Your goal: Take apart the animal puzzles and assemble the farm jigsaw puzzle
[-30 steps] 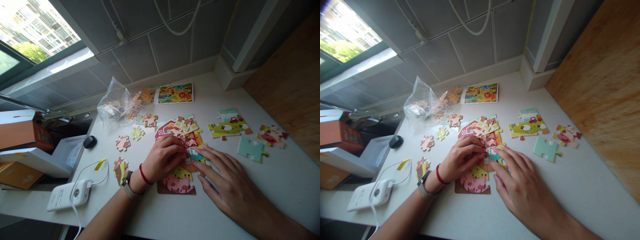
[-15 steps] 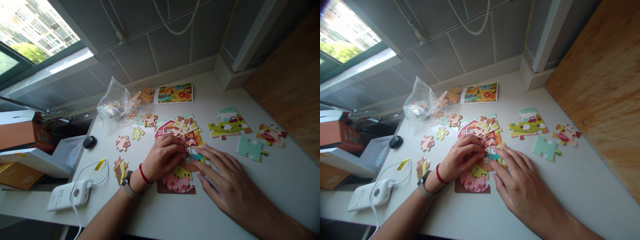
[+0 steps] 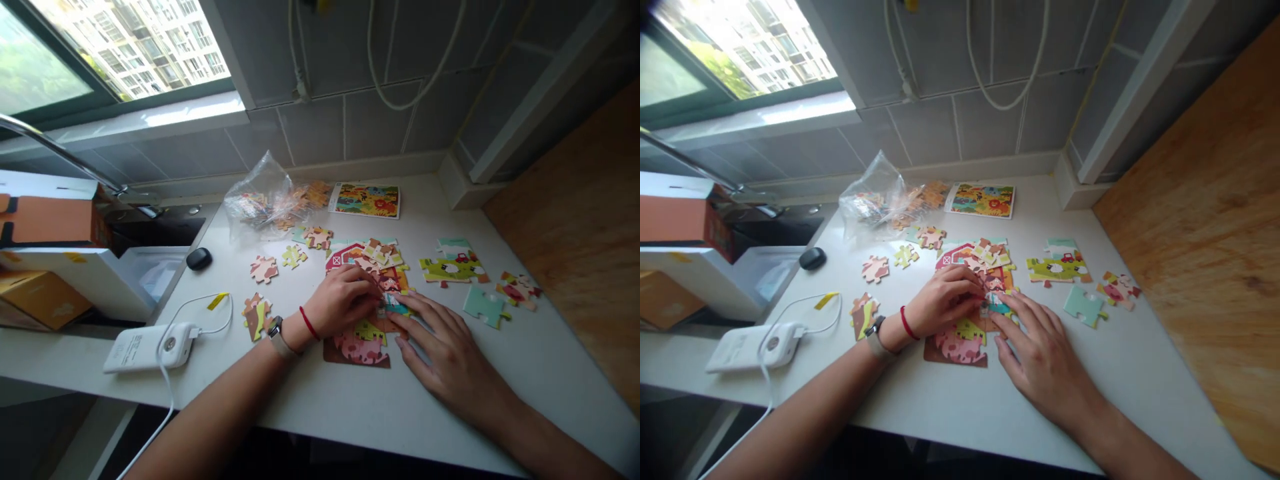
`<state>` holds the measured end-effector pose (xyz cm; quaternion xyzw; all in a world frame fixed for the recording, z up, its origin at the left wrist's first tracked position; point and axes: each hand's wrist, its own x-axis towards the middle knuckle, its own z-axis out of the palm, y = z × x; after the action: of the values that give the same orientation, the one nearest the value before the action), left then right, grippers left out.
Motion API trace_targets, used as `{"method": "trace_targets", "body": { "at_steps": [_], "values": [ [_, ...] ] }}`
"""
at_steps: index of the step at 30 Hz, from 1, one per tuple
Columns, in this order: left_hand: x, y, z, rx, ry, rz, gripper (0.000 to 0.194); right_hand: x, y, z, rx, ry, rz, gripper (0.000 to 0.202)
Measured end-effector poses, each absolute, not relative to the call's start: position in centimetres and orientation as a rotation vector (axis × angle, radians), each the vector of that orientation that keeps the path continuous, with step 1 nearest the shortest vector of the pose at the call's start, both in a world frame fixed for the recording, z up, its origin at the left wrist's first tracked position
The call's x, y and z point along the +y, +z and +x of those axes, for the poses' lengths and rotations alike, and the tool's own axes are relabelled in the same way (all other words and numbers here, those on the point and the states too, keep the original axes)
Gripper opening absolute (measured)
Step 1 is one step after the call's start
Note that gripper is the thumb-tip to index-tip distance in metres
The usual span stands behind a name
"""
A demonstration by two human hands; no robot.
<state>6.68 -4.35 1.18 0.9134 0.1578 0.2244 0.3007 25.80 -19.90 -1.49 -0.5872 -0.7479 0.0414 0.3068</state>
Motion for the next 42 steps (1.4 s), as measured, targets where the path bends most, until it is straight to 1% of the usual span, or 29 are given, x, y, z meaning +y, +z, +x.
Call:
{"method": "trace_targets", "body": {
  "at_steps": [3,6,9,14,20,23,26,28,37,42],
  "values": [
    [-4.1,0.8,6.6,0.426,0.616,2.423,0.015,-19.5,-0.3,26.4,-1.828,0.158,-1.475,0.021],
    [-3.9,0.5,6.6,0.434,0.624,2.414,0.017,-19.0,0.3,27.4,-1.525,0.055,-1.503,0.016],
    [-3.9,0.4,6.6,0.429,0.653,2.408,0.017,-18.7,0.0,28.4,-1.381,-0.037,-1.520,0.015],
    [-3.9,0.0,6.6,0.427,0.736,2.416,0.015,-18.7,-0.9,28.6,-1.447,-0.089,-1.554,0.019],
    [-3.7,-0.2,6.5,0.482,0.815,2.406,0.012,-19.6,-1.4,28.1,-1.553,-0.293,-1.649,0.023],
    [-3.6,-0.3,6.4,0.494,0.858,2.385,0.011,-20.2,-2.3,29.2,-1.556,-0.318,-1.797,0.031],
    [-3.5,-0.4,6.4,0.496,0.878,2.365,0.013,-20.7,-3.0,30.9,-1.546,-0.287,-1.930,0.044],
    [-3.5,-0.5,6.4,0.495,0.882,2.356,0.013,-21.0,-3.2,31.9,-1.591,-0.219,-1.998,0.047],
    [-3.5,-0.5,6.4,0.503,0.876,2.365,0.012,-23.0,-1.1,31.9,-1.821,0.047,-1.998,0.036],
    [-3.7,-0.5,6.4,0.503,0.872,2.373,0.014,-22.9,-0.3,33.4,-1.781,0.009,-2.039,0.038]
  ]
}}
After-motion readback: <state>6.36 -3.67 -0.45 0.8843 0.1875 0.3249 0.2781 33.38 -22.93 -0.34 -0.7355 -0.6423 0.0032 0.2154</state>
